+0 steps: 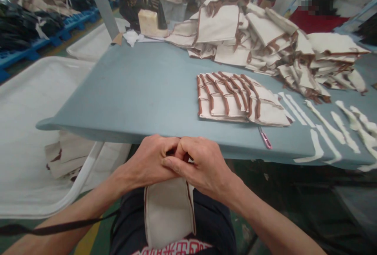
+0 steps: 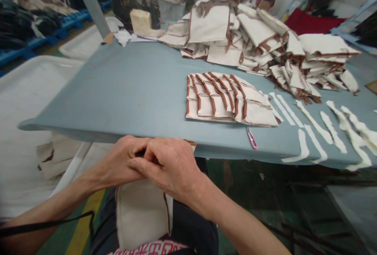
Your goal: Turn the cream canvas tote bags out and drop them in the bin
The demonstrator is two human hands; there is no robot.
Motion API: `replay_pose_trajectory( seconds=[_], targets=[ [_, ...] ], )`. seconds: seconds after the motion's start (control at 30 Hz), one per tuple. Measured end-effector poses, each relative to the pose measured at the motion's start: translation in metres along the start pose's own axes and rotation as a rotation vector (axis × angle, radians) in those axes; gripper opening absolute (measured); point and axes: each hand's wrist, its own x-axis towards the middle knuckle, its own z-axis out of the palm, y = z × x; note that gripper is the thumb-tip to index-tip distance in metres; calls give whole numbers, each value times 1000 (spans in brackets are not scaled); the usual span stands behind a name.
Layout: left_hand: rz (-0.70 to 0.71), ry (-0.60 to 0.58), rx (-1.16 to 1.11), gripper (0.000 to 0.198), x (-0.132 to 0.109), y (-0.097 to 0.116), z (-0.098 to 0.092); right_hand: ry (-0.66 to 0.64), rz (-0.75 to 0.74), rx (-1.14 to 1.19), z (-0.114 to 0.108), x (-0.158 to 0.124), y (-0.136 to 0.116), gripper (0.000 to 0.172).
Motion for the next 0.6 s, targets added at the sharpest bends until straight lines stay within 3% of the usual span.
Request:
replay_pose_trajectory(
  seconds=[0.13, 0.27, 0.33, 0.4, 0.6],
  targets=[
    [-67, 16, -4, 29, 2, -2, 3, -10, 119, 236, 0, 3, 11, 43],
    [-106, 90, -62, 37, 0, 2, 2, 295, 144, 403, -11, 1, 25, 58],
    [-124, 97, -68, 37, -1, 3, 0, 401, 115, 318, -19, -7, 35, 61],
    [-132, 103, -82, 37, -2, 2, -1, 414, 138, 162, -27, -22, 49, 63],
    [-87, 98, -144, 36, -5, -2, -4, 396, 402, -173, -48, -81, 107, 55]
  ],
)
